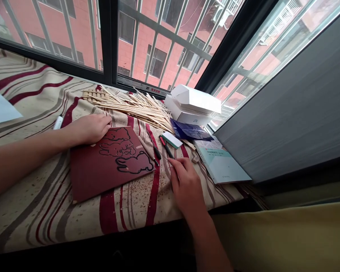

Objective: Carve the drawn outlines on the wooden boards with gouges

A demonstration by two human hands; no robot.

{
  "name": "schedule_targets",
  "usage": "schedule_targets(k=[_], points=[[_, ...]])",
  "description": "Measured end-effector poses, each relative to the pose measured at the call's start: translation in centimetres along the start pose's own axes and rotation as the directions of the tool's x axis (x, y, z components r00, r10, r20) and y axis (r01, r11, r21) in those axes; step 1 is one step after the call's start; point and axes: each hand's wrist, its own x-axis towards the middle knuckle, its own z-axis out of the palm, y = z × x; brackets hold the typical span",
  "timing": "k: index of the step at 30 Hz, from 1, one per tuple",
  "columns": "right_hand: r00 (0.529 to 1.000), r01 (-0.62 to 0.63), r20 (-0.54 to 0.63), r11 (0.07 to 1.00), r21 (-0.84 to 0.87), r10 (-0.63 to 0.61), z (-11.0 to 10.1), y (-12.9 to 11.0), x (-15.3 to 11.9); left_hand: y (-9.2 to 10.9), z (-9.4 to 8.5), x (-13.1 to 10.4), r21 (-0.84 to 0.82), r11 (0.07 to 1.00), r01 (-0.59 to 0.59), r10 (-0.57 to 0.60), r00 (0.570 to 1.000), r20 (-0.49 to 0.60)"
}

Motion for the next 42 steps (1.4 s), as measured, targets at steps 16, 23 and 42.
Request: schedule_targets(k=[16, 23, 42], points=[[0.871, 0.025, 0.475, 0.954, -0.299, 0.127, 2.2, -1.2, 8.7, 0.2, -0.2, -0.1, 0.003, 1.000, 0.000, 0.000, 1.000, -0.001], [0.870, -0.111, 0.409, 0.918, -0.381, 0.275, 1.0, -2.2, 8.7, 0.5, -0.7, -0.4, 0.013, 1.000, 0.002, -0.002, 1.000, 0.020], [0.830, -0.190, 0.500, 0.969, -0.160, 0.245, 1.2, -1.3, 7.2, 0.5, -0.6, -0.3, -0.009, 1.000, 0.008, -0.007, 1.000, 0.026]])
